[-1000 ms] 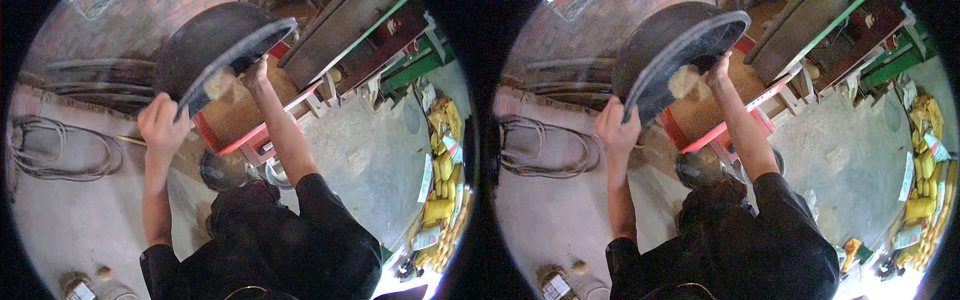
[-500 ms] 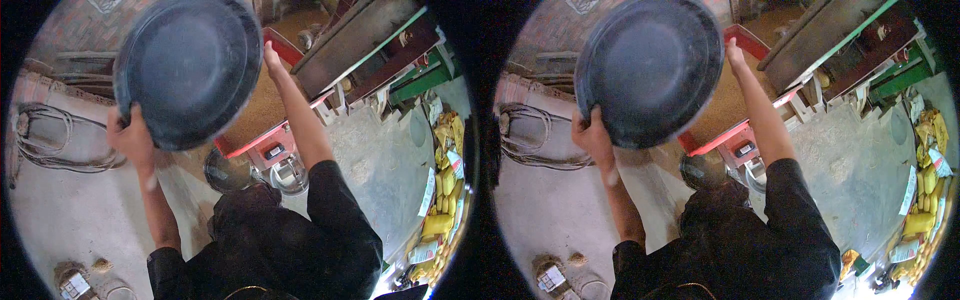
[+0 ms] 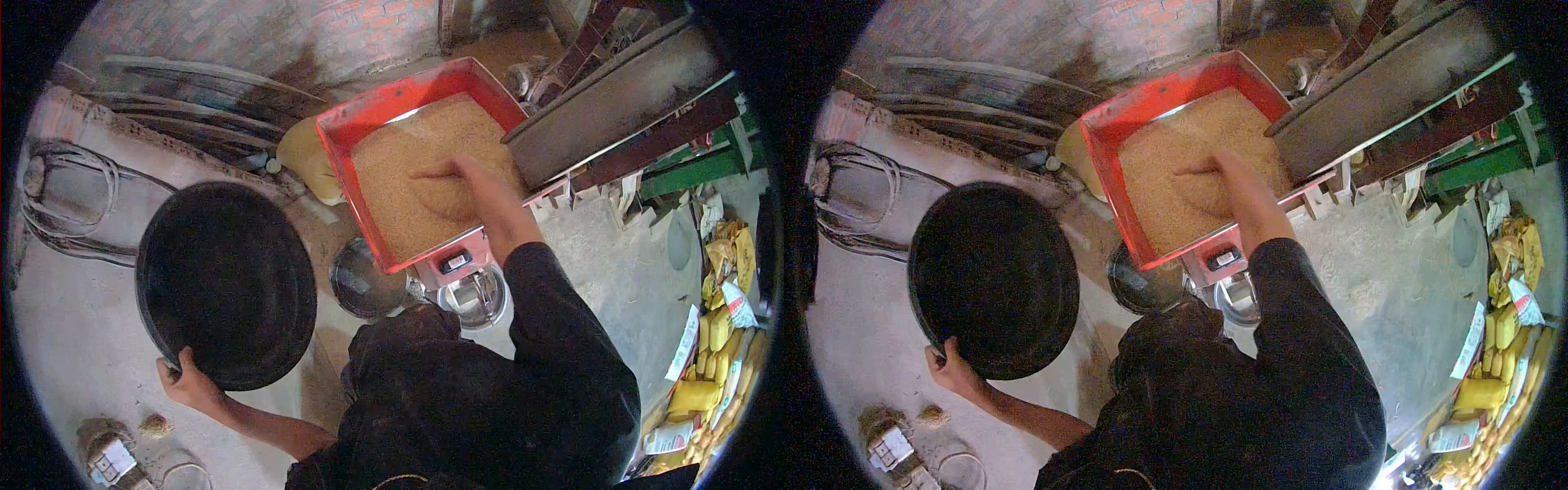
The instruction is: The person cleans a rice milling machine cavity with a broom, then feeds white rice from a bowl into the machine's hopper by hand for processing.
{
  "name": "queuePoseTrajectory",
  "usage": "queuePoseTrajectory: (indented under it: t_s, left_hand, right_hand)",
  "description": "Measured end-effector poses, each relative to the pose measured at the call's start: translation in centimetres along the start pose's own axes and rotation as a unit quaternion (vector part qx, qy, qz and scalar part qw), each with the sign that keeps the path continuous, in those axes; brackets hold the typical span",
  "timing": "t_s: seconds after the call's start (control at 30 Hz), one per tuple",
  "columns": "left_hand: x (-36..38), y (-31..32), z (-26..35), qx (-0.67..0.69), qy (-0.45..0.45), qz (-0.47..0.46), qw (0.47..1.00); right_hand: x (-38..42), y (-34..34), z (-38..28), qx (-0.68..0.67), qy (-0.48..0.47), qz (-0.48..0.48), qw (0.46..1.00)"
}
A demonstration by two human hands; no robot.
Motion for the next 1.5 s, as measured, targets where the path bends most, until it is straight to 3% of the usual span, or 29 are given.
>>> queuePoseTrajectory:
  t_s: [0.07, 0.1, 0.2, 0.27, 0.37, 0.4, 0.47, 0.5, 0.57, 0.6, 0.67, 0.7, 0.9, 1.0, 1.03, 1.17, 1.27, 1.3, 1.37, 1.4, 1.43, 1.47, 1.5]
  left_hand:
    - [0.4, -0.3, -1.7, 0.005, -0.003, 0.012, 1.0]
    - [0.3, -0.3, -2.8, -0.058, -0.006, 0.032, 0.998]
    - [0.2, 0.8, -5.9, -0.128, 0.002, 0.042, 0.991]
    - [0.3, 2.2, -7.7, -0.173, -0.002, 0.044, 0.984]
    - [0.5, 3.9, -10.4, -0.199, -0.006, 0.037, 0.979]
    - [0.6, 4.4, -11.2, -0.214, -0.018, 0.037, 0.976]
    - [1.1, 5.2, -12.3, -0.201, -0.027, 0.026, 0.979]
    - [1.4, 5.7, -12.9, -0.19, -0.035, 0.013, 0.981]
    - [1.6, 7.0, -14.2, -0.157, -0.052, -0.001, 0.986]
    - [1.8, 7.3, -14.2, -0.154, -0.053, -0.003, 0.987]
    - [2.1, 8.3, -14.2, -0.165, -0.07, -0.024, 0.984]
    - [2.1, 8.5, -14.1, -0.162, -0.071, -0.025, 0.984]
    - [1.4, 10.0, -10.6, -0.106, -0.029, -0.03, 0.993]
    - [0.9, 10.0, -7.6, -0.05, -0.036, -0.024, 0.998]
    - [0.7, 9.9, -6.7, -0.038, -0.028, -0.017, 0.999]
    - [0.1, 10.2, -6.0, 0.051, -0.011, 0.02, 0.998]
    - [0.9, 10.8, -4.0, 0.103, -0.043, -0.024, 0.993]
    - [0.9, 10.9, -4.0, 0.103, -0.045, -0.023, 0.993]
    - [0.9, 10.5, -4.1, 0.03, -0.034, -0.012, 0.999]
    - [0.8, 10.5, -4.6, 0.02, -0.04, -0.008, 0.999]
    - [0.7, 10.7, -4.8, 0.005, -0.019, -0.007, 1.0]
    - [0.7, 10.6, -5.0, -0.013, 0.001, -0.007, 1.0]
    - [0.9, 10.3, -5.1, -0.031, -0.008, -0.002, 0.999]
  right_hand:
    - [3.0, -1.0, -8.4, 0.007, -0.059, -0.054, 0.997]
    - [2.5, -0.8, -8.7, 0.007, -0.059, -0.054, 0.997]
    - [1.5, 1.2, -7.7, -0.228, 0.008, -0.094, 0.969]
    - [0.7, 2.4, -7.3, -0.377, 0.05, -0.118, 0.917]
    - [-0.4, 3.9, -8.6, -0.583, 0.109, -0.146, 0.792]
    - [-1.2, 3.3, -9.1, -0.582, 0.107, -0.145, 0.793]
    - [-3.1, -1.4, -12.3, -0.628, -0.018, -0.053, 0.776]
    - [-3.3, -2.5, -13.4, -0.626, -0.02, -0.05, 0.778]
    - [-2.9, -6.0, -17.2, -0.724, -0.059, -0.04, 0.686]
    - [-1.8, -7.3, -19.4, -0.722, -0.059, -0.039, 0.688]
    - [1.6, -12.3, -25.8, -0.778, -0.188, -0.015, 0.6]
    - [2.4, -13.2, -27.0, -0.776, -0.189, -0.014, 0.602]
    - [7.3, -17.8, -32.0, -0.829, -0.277, -0.061, 0.483]
    - [8.4, -19.1, -31.9, -0.827, -0.288, -0.036, 0.482]
    - [9.1, -19.5, -32.1, -0.781, -0.317, -0.031, 0.537]
    - [10.8, -20.9, -32.5, -0.744, -0.339, -0.008, 0.576]
    - [11.3, -21.7, -32.5, -0.731, -0.332, -0.017, 0.596]
    - [11.3, -21.8, -32.4, -0.731, -0.331, -0.02, 0.596]
    - [10.9, -20.9, -31.3, -0.683, -0.296, -0.008, 0.668]
    - [10.5, -20.2, -30.8, -0.687, -0.288, -0.017, 0.667]
    - [9.1, -18.9, -28.4, -0.55, -0.242, 0.039, 0.798]
    - [7.8, -17.8, -25.5, -0.39, -0.189, 0.086, 0.897]
    - [4.9, -15.6, -21.6, -0.087, -0.222, 0.038, 0.971]
Point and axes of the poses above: each hand's wrist, its own x-axis away from the middle knuckle, its own y-axis out of the palm, z = x × y, the point moved 10 cm from there along -x, towards the middle knuckle, and after that the axes turned 10 degrees about -y, right-handed, at the moved point
